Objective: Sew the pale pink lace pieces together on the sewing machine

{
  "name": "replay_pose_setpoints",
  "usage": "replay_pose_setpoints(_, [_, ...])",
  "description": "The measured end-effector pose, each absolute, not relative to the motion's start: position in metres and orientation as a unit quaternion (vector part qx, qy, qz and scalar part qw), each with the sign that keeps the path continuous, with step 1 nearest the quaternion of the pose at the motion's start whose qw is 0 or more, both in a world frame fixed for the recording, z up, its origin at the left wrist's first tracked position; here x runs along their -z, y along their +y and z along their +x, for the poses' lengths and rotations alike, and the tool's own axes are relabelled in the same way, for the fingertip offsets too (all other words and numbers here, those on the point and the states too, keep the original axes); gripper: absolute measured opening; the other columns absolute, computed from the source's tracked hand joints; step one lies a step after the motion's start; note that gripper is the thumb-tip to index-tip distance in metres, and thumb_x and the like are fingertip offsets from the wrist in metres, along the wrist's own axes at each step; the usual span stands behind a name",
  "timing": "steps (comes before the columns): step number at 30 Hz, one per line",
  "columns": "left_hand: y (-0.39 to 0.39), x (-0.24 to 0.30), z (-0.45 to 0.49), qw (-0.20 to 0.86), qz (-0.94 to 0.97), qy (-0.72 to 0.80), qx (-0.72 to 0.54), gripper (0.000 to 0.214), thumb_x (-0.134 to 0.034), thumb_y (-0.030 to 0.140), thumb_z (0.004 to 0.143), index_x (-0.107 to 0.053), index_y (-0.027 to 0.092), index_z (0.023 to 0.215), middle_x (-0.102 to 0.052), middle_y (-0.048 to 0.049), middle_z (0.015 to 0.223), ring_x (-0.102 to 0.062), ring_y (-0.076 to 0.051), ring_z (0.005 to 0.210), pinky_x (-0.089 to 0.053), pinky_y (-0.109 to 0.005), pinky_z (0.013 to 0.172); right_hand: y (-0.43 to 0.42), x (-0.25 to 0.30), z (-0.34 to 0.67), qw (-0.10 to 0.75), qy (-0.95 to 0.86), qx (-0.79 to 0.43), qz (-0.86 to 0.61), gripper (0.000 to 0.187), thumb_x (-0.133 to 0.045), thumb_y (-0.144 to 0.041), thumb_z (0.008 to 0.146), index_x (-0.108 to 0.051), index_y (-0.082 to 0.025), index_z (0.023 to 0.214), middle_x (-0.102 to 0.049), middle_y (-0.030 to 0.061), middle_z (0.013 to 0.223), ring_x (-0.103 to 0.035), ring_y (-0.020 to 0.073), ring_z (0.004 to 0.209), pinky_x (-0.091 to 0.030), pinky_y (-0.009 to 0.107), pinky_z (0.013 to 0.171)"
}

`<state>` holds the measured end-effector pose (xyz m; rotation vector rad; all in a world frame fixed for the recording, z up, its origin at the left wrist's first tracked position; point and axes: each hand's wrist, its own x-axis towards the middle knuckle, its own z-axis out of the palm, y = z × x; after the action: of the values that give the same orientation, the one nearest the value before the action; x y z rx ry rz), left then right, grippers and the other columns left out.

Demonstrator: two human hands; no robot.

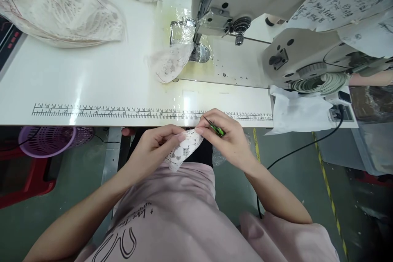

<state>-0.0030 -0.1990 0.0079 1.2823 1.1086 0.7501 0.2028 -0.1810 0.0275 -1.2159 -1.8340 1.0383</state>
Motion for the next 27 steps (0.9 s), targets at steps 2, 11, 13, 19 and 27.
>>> replay_pose_setpoints(2, [-0.2, -0.008, -0.003, 0.6, 0.543, 0.488, -0.328, 0.022, -0.06, 0.04, 0.092, -0.071, 0.021, 0.088, -0.049, 0.0031, 0.059, -0.038, -0.008, 0.051, -0.031, -0.02, 0.044, -0.184, -0.027, 0.202, 0.383, -0.71, -0.361, -0.469, 0.002, -0.066, -0.018, 0.086, -0.066, -0.02, 0.085, -0.06, 0.0014, 0.089, -0.055, 0.0093, 0.071, -0.042, 0.024, 0.058])
replay_pose_setpoints(11, [-0.203, -0.008, -0.001, 0.572, 0.587, 0.471, -0.327, 0.02, -0.057, 0.036, 0.095, -0.071, 0.023, 0.097, -0.052, 0.0037, 0.062, -0.039, -0.007, 0.049, -0.031, -0.02, 0.043, -0.193, -0.019, 0.199, 0.379, -0.736, -0.348, -0.44, 0.013, -0.067, -0.018, 0.086, -0.072, -0.022, 0.097, -0.063, 0.0045, 0.095, -0.059, 0.0112, 0.078, -0.052, 0.024, 0.061])
replay_pose_setpoints(13, [-0.203, -0.008, -0.001, 0.548, 0.608, 0.463, -0.34, 0.018, -0.057, 0.034, 0.094, -0.072, 0.023, 0.095, -0.066, -0.0016, 0.084, -0.054, -0.01, 0.062, -0.037, -0.02, 0.047, -0.193, -0.017, 0.199, 0.382, -0.729, -0.353, -0.445, 0.012, -0.067, -0.018, 0.087, -0.073, -0.022, 0.096, -0.063, 0.0041, 0.093, -0.06, 0.0116, 0.079, -0.052, 0.024, 0.061])
replay_pose_setpoints(19, [-0.202, -0.006, -0.002, 0.516, 0.658, 0.415, -0.358, 0.015, -0.055, 0.025, 0.095, -0.067, 0.02, 0.088, -0.068, -0.0081, 0.112, -0.065, -0.018, 0.097, -0.049, -0.023, 0.064, -0.195, -0.014, 0.2, 0.387, -0.728, -0.366, -0.432, 0.013, -0.068, -0.02, 0.085, -0.073, -0.024, 0.097, -0.063, 0.0042, 0.094, -0.06, 0.0119, 0.078, -0.052, 0.025, 0.06])
replay_pose_setpoints(27, [-0.204, -0.005, 0.001, 0.424, 0.714, 0.399, -0.39, 0.013, -0.051, 0.021, 0.097, -0.063, 0.019, 0.093, -0.068, -0.0041, 0.09, -0.064, -0.014, 0.082, -0.05, -0.025, 0.07, -0.197, -0.016, 0.206, 0.365, -0.799, -0.256, -0.404, 0.024, -0.058, -0.012, 0.088, -0.07, -0.025, 0.104, -0.063, 0.0047, 0.096, -0.062, 0.0117, 0.075, -0.05, 0.024, 0.059])
